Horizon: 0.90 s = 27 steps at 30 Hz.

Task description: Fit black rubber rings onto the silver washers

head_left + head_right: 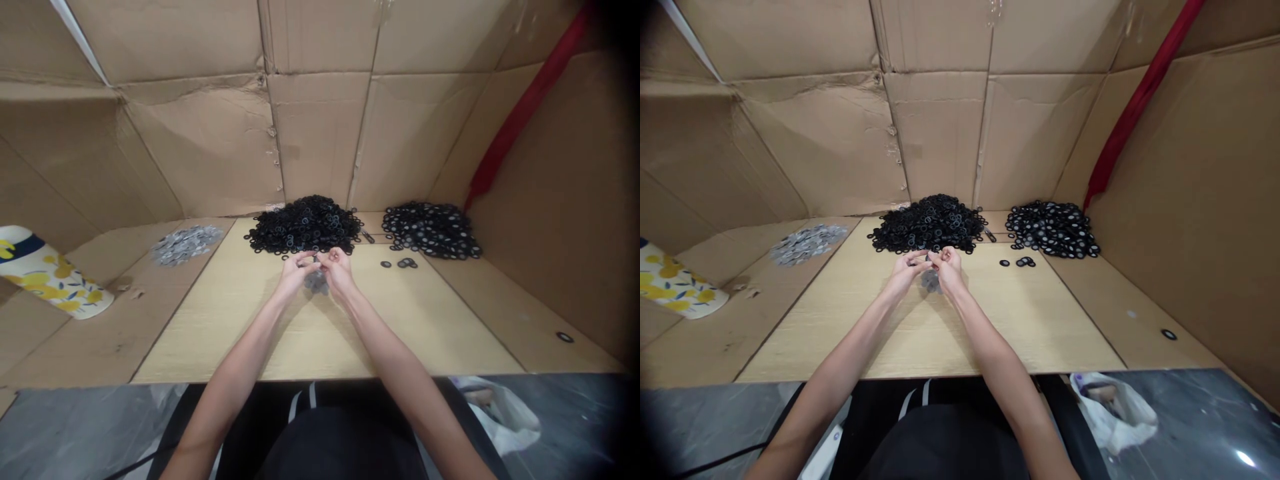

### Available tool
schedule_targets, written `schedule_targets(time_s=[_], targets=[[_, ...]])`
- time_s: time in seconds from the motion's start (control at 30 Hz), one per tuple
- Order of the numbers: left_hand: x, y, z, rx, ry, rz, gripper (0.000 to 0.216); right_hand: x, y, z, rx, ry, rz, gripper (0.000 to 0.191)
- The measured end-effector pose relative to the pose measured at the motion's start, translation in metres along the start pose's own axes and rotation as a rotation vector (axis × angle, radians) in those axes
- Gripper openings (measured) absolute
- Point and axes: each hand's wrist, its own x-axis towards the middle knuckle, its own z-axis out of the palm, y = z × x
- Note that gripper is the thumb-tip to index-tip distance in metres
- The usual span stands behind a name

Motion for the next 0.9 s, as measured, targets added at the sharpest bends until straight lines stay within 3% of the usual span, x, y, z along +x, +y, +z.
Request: schedule_targets(time_s=[0.27,0.53,0.67,0.9], targets=[[-0.001,0.014,-0.008,-0.067,0.057,-0.004,0.047,0.000,-0.011,-0.004,-0.098,-0.148,0.080,0.040],[0.000,0.019,-0.014,-0.154,-0.009,-0.196,0.041,-0.003,-0.034,-0.013,-0.193,-0.407,0.219,0.044],[0.000,0.012,-0.012,-0.179,-0.019,-0.181,0.034,-0.001,-0.031,-0.014,-0.175,-0.332,0.174,0.041],[-0.004,0.006,0.003,-0.105,0.094,-0.066,0.040,0.006,-0.016,-0.013,-0.139,-0.121,0.054,0.041]])
